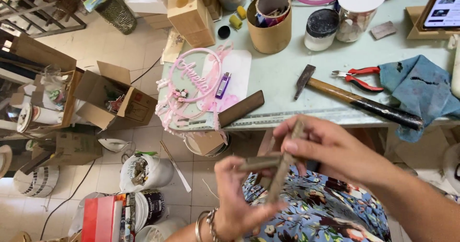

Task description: Assembling a small wooden frame or box using a hammer, nails, and wooden slats on a workbench.

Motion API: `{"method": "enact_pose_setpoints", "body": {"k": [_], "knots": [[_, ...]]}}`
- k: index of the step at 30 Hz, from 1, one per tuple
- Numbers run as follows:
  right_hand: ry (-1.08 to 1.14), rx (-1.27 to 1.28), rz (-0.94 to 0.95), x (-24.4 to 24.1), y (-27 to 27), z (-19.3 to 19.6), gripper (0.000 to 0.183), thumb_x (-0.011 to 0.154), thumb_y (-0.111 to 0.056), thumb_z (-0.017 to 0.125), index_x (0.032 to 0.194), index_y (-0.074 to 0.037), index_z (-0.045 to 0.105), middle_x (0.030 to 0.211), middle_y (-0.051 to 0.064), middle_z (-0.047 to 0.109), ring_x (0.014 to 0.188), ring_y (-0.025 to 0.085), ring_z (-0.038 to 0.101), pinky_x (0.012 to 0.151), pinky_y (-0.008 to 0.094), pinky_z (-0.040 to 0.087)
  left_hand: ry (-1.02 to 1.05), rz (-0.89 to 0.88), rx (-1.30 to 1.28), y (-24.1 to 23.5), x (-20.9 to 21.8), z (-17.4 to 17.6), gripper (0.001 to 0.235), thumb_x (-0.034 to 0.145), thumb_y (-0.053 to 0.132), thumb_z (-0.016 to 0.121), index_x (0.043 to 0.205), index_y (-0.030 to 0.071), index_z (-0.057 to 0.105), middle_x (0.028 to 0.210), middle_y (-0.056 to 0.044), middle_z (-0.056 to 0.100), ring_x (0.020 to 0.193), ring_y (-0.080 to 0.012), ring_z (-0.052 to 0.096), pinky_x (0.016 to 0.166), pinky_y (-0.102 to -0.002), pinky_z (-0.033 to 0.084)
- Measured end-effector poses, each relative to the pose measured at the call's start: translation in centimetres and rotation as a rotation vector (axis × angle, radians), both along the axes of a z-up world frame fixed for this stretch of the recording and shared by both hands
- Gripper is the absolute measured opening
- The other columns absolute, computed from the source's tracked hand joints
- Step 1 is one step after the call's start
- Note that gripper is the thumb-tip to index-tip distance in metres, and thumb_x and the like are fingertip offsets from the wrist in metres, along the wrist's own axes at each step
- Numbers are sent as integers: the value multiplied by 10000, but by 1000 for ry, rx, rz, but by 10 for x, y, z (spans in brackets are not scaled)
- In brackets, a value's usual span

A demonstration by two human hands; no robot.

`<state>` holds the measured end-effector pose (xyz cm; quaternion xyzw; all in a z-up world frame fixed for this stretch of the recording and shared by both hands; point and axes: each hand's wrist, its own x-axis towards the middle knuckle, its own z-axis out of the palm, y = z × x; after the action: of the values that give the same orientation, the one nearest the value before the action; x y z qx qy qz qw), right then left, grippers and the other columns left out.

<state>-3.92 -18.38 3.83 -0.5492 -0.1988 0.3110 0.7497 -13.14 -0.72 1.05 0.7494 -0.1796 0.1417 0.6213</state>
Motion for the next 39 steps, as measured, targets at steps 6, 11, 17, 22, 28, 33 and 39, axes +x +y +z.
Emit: {"method": "enact_pose_setpoints", "body": {"k": [6, 11, 17, 22, 28, 33, 39], "knots": [[55, -434, -154, 27, 8, -61, 353, 786, -214, 617, 1105, -70, 569, 628, 54, 507, 580, 152, 549, 563, 263, 459, 568, 85, -438, -6, 23, -57, 604, 724, 211, 703, 1143, 60, 294, 1005, -182, 614, 849, -214, 628, 601, -286, 565], [-1, -529, -138, 43, 3, -88, 384, 801, -192, 627, 1131, -30, 517, 660, 87, 559, 586, 163, 559, 521, 278, 480, 555, 87, -475, -17, 32, -97, 499, 802, 152, 650, 1119, 43, 280, 978, -155, 576, 862, -164, 567, 703, -296, 492], [-145, -718, -153, 62, -6, -86, 477, 759, -262, 687, 1143, -47, 503, 759, 117, 658, 690, 209, 606, 656, 366, 492, 400, 47, -153, -15, 47, -117, 554, 826, 196, 657, 1156, -77, 305, 920, -286, 541, 882, -364, 609, 800, -441, 494], [-194, -897, -158, 75, -7, -79, 554, 709, -339, 710, 1207, -171, 538, 925, 203, 636, 1032, 372, 566, 878, 486, 418, 268, 13, 155, -10, 52, -137, 359, 892, 191, 534, 1152, -37, 437, 773, -228, 601, 683, -359, 645, 607, -428, 534], [-537, -868, -42, 88, -18, -98, 529, 750, -337, 646, 1242, -178, 534, 1086, 57, 575, 1012, 233, 477, 820, 356, 377, -29, -145, 437, -6, 68, -148, 325, 940, 210, 540, 1203, 46, 442, 793, -128, 543, 686, -278, 516, 595, -386, 428], [-662, -765, -169, 81, -22, -97, 295, 775, -229, 657, 1064, -170, 651, 1079, 86, 538, 997, 206, 539, 845, 330, 451, -272, -82, 623, 0, 73, -156, 343, 934, 149, 622, 1257, 133, 506, 763, -8, 393, 656, -177, 379, 580, -297, 370], [-747, -610, -143, 78, -20, -102, 287, 857, -96, 554, 1141, -83, 594, 1204, 83, 564, 1119, 236, 536, 947, 355, 434, -467, -101, 694, -9, 100, -135, 327, 864, 136, 598, 1188, 122, 558, 1077, -35, 421, 906, -202, 463, 811, -367, 511]]}}
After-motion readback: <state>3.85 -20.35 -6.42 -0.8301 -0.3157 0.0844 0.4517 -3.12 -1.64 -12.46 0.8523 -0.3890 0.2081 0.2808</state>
